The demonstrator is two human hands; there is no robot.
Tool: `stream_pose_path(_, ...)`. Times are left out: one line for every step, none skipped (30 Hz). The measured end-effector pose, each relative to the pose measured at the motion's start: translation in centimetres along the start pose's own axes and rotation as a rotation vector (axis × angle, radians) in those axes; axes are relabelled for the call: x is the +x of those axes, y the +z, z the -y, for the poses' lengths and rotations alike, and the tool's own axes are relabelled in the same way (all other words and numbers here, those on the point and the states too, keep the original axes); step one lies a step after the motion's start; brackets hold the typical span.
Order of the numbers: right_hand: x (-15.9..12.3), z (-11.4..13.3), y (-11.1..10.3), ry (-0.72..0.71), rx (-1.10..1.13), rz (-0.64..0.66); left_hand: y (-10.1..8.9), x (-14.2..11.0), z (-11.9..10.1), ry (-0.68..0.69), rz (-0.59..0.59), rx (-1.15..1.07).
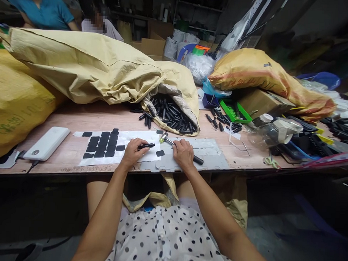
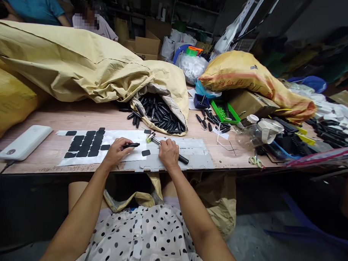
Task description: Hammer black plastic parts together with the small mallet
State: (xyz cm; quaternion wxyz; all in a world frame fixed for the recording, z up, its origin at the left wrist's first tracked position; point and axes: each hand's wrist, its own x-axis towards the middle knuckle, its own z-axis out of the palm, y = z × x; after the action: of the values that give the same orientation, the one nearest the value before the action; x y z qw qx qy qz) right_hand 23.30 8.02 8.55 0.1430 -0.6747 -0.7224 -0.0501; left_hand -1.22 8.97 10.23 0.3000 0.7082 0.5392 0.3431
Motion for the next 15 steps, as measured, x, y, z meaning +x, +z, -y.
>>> stream_pose_path(0.0, 0.0, 0.0, -0.004, 0.001, -0.001, -0.2, -0.8, -0.4, -0.014, 0.001, -0.076)
stream_pose_path(0.0, 0.0, -0.1, -0.005, 0.000, -0.001, -0.3, -1.8, -0.9, -0.035, 0.033, -0.156)
stream_pose_path(0.0, 0.1, -0.1, -0.003, -0.001, 0.001, -0.4, -3.0, -1.4, -0.063, 0.107, -0.233)
stream_pose_path(0.0, 0.1, -0.2, 0.000, -0.003, 0.004, -0.5, -4.2, -1.9, -0.095, 0.221, -0.298)
stream_pose_path(0.0, 0.1, -0.2, 0.003, -0.006, 0.007, -0.4, -5.4, -2.2, -0.130, 0.362, -0.339)
stream_pose_path(0.0, 0.2, -0.2, 0.008, -0.009, 0.011, -0.3, -6.5, -2.4, -0.165, 0.504, -0.351)
stream_pose_path(0.0, 0.2, -0.2, 0.012, -0.013, 0.015, 0.0, -7.5, -2.3, -0.200, 0.621, -0.330)
stream_pose_path(0.0, 0.3, -0.2, 0.017, -0.016, 0.018, 0.4, -8.3, -2.0, -0.232, 0.693, -0.280)
stream_pose_path(0.0, 0.3, -0.2, 0.021, -0.019, 0.021, 0.9, -8.9, -1.4, -0.260, 0.714, -0.209)
stream_pose_path(0.0, 0.4, -0.2, 0.024, -0.021, 0.022, 1.5, -9.3, -0.6, -0.289, 0.695, -0.130)
stream_pose_path(0.0, 0.4, -0.2, 0.024, -0.022, 0.022, 2.3, -9.6, 0.4, -0.327, 0.654, -0.050)
stream_pose_path(0.0, 0.4, -0.1, 0.022, -0.021, 0.020, 3.0, -9.8, 1.6, -0.378, 0.610, 0.031)
stream_pose_path(0.0, 0.4, -0.1, 0.017, -0.020, 0.015, 3.8, -9.8, 2.8, -0.438, 0.572, 0.107)
stream_pose_path(0.0, 0.4, -0.1, 0.013, -0.018, 0.010, 4.5, -9.8, 4.0, -0.495, 0.544, 0.170)
stream_pose_path(0.0, 0.4, 0.0, 0.010, -0.016, 0.005, 5.2, -9.8, 5.1, -0.536, 0.527, 0.215)
